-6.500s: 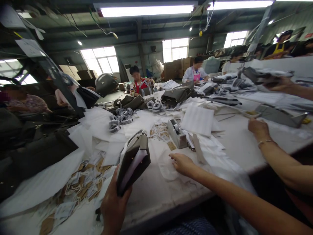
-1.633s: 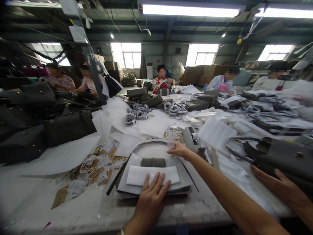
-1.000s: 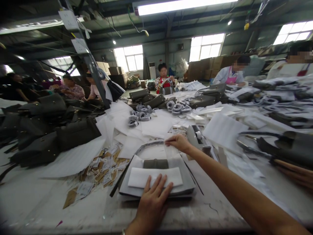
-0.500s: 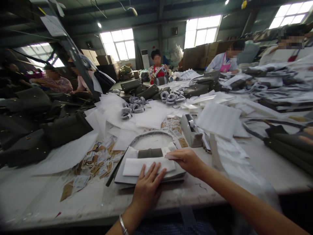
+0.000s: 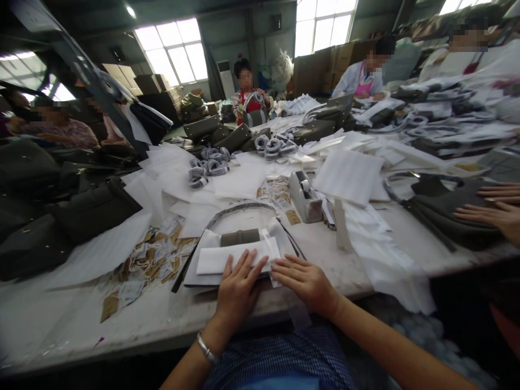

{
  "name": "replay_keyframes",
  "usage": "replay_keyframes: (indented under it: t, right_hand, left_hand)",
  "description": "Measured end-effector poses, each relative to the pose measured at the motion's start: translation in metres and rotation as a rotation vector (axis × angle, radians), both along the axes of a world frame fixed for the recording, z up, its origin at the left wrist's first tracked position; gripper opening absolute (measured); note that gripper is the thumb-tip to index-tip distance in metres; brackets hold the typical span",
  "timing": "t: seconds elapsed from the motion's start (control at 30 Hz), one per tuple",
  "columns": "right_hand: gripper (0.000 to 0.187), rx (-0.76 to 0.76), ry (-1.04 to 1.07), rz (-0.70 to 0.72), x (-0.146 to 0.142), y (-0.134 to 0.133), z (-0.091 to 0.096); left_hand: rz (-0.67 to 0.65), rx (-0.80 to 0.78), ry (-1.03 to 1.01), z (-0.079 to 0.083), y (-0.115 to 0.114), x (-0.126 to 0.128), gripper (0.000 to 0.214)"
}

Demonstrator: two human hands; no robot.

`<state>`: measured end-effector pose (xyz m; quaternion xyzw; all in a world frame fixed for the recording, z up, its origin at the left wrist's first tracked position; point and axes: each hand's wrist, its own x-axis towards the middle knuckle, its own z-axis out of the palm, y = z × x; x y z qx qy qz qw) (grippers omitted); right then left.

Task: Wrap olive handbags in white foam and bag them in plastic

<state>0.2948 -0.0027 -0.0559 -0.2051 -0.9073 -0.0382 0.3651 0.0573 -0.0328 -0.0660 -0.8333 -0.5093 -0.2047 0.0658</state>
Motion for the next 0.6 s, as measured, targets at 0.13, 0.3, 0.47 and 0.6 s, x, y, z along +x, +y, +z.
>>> replay_keyframes:
  t: [0.13,0.3,0.47,0.6]
  right_hand:
    - [0.032,0.033,-0.006,0.011,0.004,-0.002,-0.004]
    - [0.03,0.003,0.01,0.037,0.006,-0.007,0.005]
    - [0.036,-0.078,0.018,0.054,0.006,-0.023,0.006]
    - [0.04,-0.121,-0.002,0.057,0.015,-0.031,-0.004]
  left_hand:
    - [0.031,-0.009,-0.002,0.004,-0.002,0.005,0.059]
    - [0.043,-0.012,-0.015,0.005,-0.003,0.007,0.059]
    - [0.048,-0.025,-0.008,0.006,-0.003,0.006,0.057]
    - [0.048,-0.028,0.017,0.007,-0.002,0.007,0.061]
